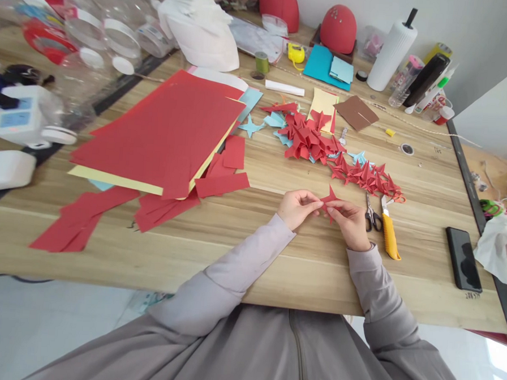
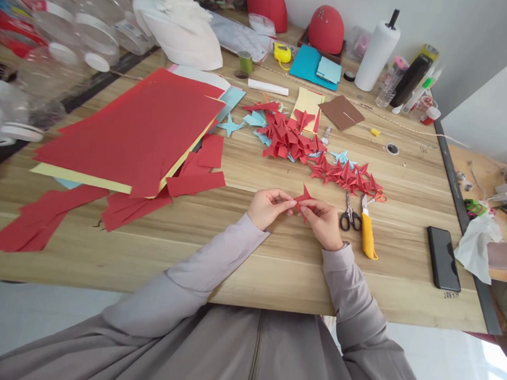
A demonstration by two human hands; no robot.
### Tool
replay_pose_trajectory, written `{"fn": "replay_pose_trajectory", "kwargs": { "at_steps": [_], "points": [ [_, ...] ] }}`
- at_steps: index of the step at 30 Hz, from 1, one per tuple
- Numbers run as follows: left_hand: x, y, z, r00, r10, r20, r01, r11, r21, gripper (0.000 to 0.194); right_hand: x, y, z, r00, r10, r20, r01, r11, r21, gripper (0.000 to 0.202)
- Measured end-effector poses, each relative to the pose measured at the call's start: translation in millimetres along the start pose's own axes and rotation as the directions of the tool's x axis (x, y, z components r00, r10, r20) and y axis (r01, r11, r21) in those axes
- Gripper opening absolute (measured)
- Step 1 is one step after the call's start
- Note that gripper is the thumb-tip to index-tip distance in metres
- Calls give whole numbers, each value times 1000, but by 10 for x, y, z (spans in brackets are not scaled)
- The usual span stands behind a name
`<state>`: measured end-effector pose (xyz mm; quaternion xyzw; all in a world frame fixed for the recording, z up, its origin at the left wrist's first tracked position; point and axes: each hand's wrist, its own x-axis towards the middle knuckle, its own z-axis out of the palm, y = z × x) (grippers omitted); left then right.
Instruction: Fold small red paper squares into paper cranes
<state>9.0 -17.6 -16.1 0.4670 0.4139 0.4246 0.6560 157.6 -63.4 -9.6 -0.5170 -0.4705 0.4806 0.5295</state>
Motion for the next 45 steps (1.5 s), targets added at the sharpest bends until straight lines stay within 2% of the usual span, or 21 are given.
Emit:
{"fn": "replay_pose_trajectory", "kwargs": {
  "at_steps": [5, 11, 16, 21, 27, 34, 45],
  "points": [
    [-23, 59, -15, 998, 69, -1, -69, 997, 34, 25, 0, -21, -13, 999, -7, 48, 5, 1000, 29, 18],
    [-14, 72, -71, 977, 154, 145, -165, 984, 67, 21, -3, -46, -13, 999, -18, 28, 17, 999, 52, 17],
    [-1, 50, -100, 957, 250, 148, -273, 948, 162, 13, -5, -52, -5, 1000, -12, 26, 11, 999, 42, 16],
    [-14, 85, -98, 962, 209, 176, -244, 947, 208, 12, -9, -73, -6, 999, 31, 38, -34, 997, 66, 16],
    [-23, 83, -69, 977, 82, 197, -106, 987, 117, 15, -10, -89, -14, 996, 60, 61, -64, 995, 74, 18],
    [-32, 95, -63, 984, 80, 157, -99, 988, 116, 18, -16, -81, -9, 996, 20, 82, -27, 996, 89, 17],
    [-41, 119, -58, 986, 53, 157, -68, 993, 91, 19, -10, -56, -1, 996, 36, 85, -40, 998, 56, 24]
  ]
}}
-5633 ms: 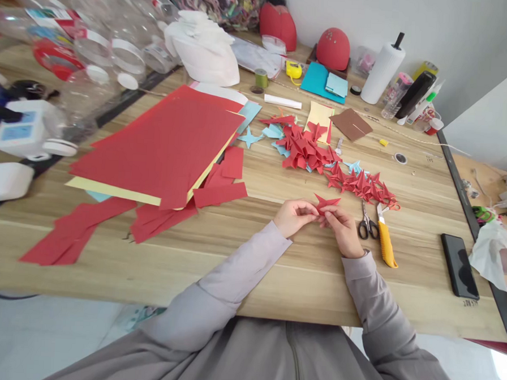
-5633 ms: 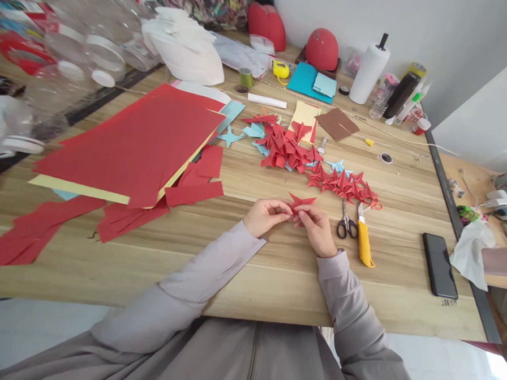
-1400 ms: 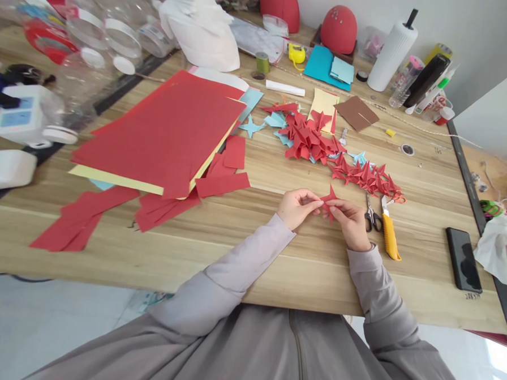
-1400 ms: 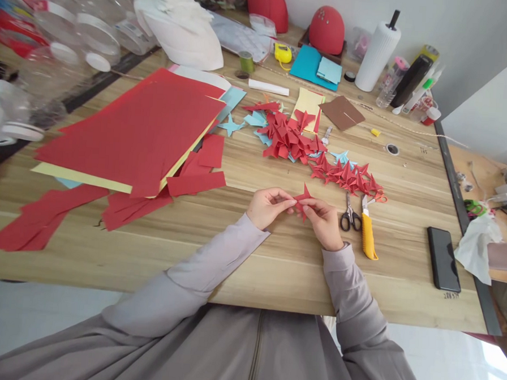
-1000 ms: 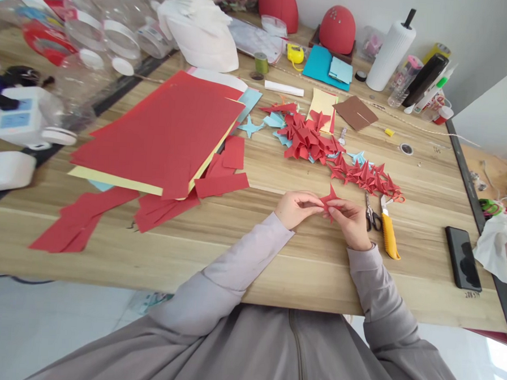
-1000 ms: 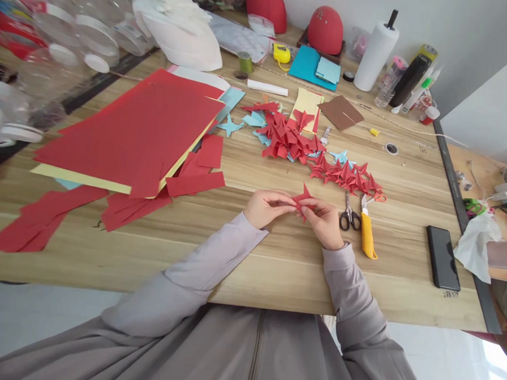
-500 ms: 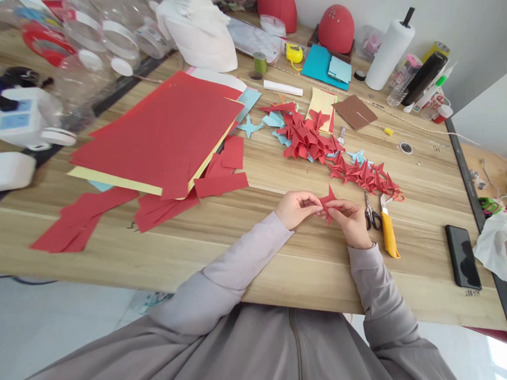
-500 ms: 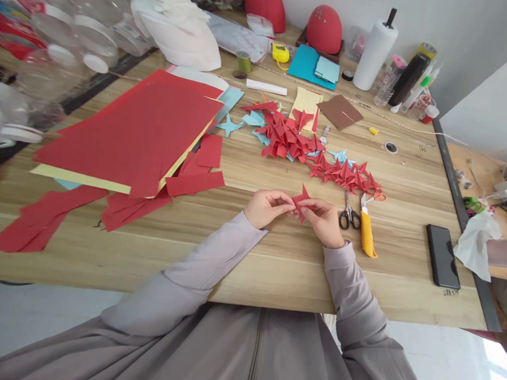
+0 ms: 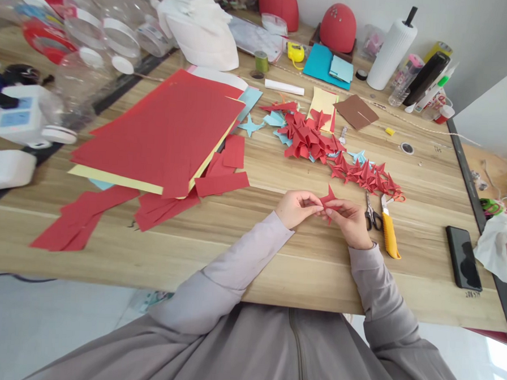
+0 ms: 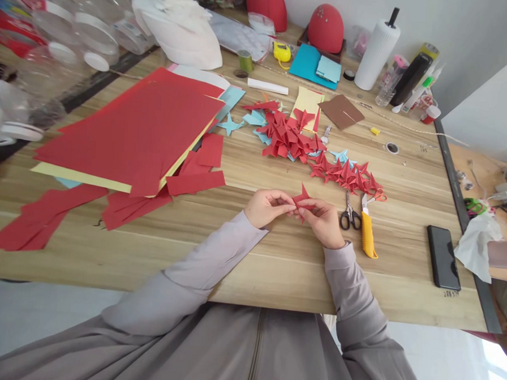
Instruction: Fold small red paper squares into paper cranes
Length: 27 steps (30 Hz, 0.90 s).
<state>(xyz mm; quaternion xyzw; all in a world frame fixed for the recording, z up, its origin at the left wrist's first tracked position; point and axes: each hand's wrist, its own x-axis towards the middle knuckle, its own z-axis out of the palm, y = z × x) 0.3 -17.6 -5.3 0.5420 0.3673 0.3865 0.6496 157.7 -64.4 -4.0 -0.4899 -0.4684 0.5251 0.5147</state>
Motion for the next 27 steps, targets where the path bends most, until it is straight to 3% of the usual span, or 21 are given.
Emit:
{"fn": "replay_pose_trajectory", "kwargs": {
  "at_steps": [27],
  "points": [
    [24, -16, -5, 997, -78, -5, 77, 990, -119, 30, 0, 0, 32, 999, 5, -32, -4, 1000, 13, 24]
  ]
}}
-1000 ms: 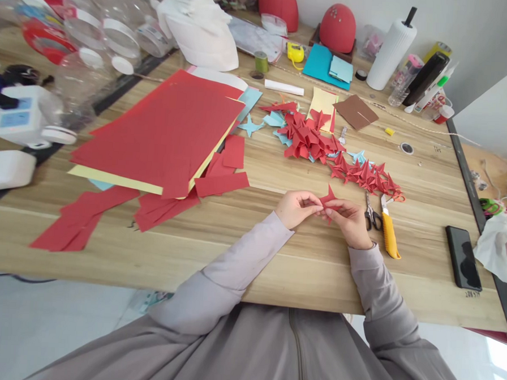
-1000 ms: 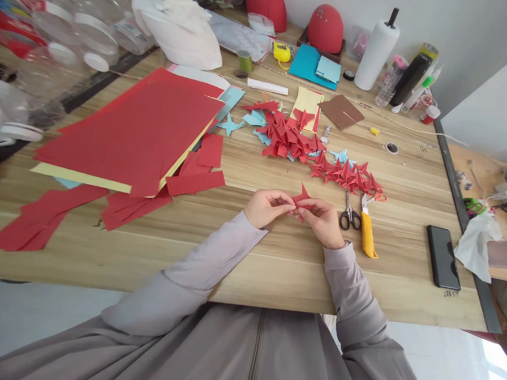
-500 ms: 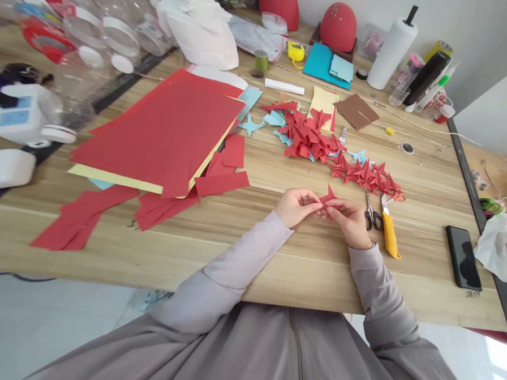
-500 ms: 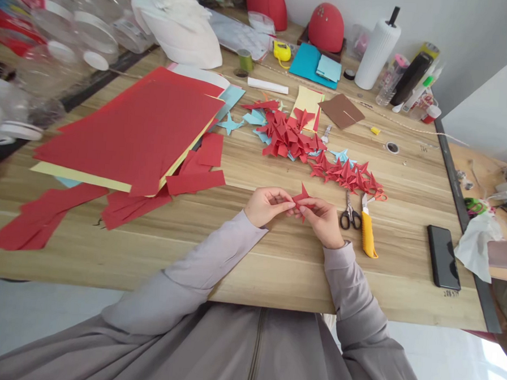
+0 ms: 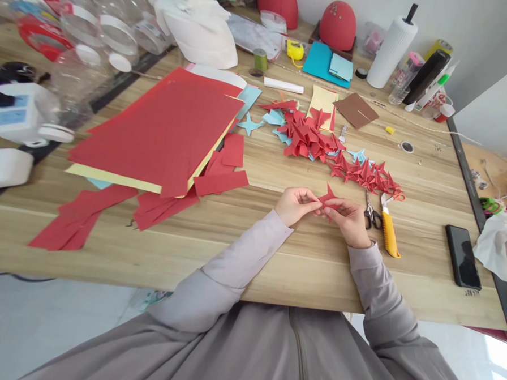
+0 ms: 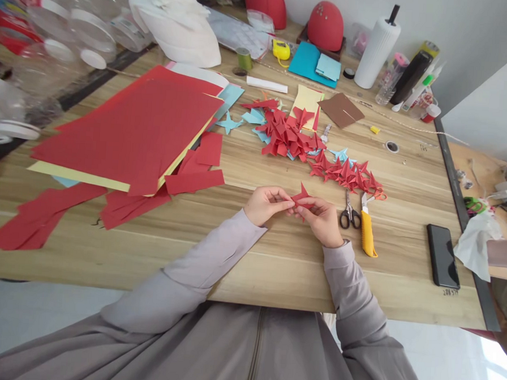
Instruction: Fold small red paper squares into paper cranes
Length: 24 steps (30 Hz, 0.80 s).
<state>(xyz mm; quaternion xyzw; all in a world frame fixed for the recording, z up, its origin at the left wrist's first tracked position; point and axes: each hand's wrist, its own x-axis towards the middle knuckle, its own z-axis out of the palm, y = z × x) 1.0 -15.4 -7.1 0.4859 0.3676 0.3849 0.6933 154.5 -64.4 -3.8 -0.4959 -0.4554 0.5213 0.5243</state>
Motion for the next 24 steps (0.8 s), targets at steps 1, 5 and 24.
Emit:
{"fn": "replay_pose_trajectory", "kwargs": {
  "at_steps": [1, 5, 24],
  "points": [
    [6, -10, -5, 1000, -10, 3, 10, 1000, -17, 31, 0, 0, 1, 1000, -1, 2, 1, 1000, 1, 24],
    [24, -48, -19, 998, -57, 16, 58, 996, -61, 34, 0, 9, 4, 1000, 1, -3, -1, 1000, 1, 25],
    [1, -3, -21, 1000, -4, -12, 4, 1000, -2, 30, -3, -10, -30, 1000, 0, 8, 0, 1000, -5, 21]
  ]
}}
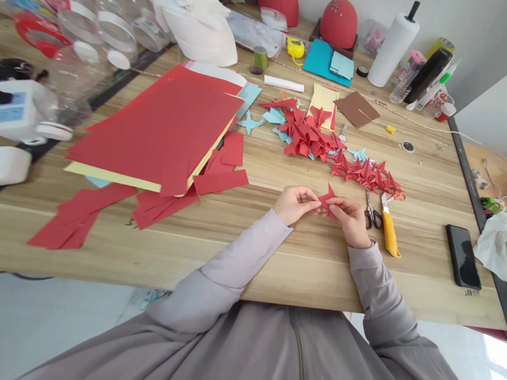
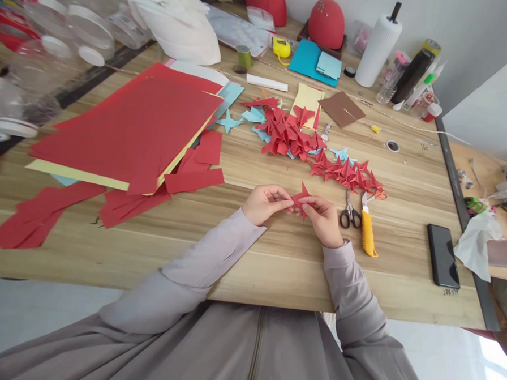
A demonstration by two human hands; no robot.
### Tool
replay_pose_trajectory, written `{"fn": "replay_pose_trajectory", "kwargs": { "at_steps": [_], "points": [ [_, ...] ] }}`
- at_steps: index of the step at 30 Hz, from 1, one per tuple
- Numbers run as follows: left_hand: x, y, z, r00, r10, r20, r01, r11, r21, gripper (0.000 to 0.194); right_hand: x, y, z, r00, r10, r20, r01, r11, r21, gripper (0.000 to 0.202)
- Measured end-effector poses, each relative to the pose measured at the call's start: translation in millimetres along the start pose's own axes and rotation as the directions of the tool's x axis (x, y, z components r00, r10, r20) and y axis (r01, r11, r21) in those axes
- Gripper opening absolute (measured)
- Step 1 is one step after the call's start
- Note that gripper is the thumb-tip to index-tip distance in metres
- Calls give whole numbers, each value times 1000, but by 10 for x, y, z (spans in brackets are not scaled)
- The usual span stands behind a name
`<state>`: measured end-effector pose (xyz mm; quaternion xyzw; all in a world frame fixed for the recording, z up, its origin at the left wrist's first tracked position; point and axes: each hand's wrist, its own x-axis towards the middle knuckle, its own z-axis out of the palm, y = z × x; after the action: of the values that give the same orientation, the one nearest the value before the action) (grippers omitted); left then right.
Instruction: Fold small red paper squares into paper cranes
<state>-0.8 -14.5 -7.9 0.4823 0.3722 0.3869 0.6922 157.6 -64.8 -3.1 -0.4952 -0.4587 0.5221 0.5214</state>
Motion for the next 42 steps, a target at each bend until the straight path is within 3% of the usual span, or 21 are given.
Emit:
{"fn": "replay_pose_trajectory", "kwargs": {
  "at_steps": [18, 42],
  "points": [
    [1, -1, -10, 999, 39, 2, -39, 995, -89, 33, -3, 30, 1, 994, -103, -41, 100, 992, -82, 21],
    [-23, 34, 22, 997, 64, -48, -62, 997, 47, 26, -17, -25, 32, 998, -31, -49, 26, 995, -95, 22]
  ]
}}
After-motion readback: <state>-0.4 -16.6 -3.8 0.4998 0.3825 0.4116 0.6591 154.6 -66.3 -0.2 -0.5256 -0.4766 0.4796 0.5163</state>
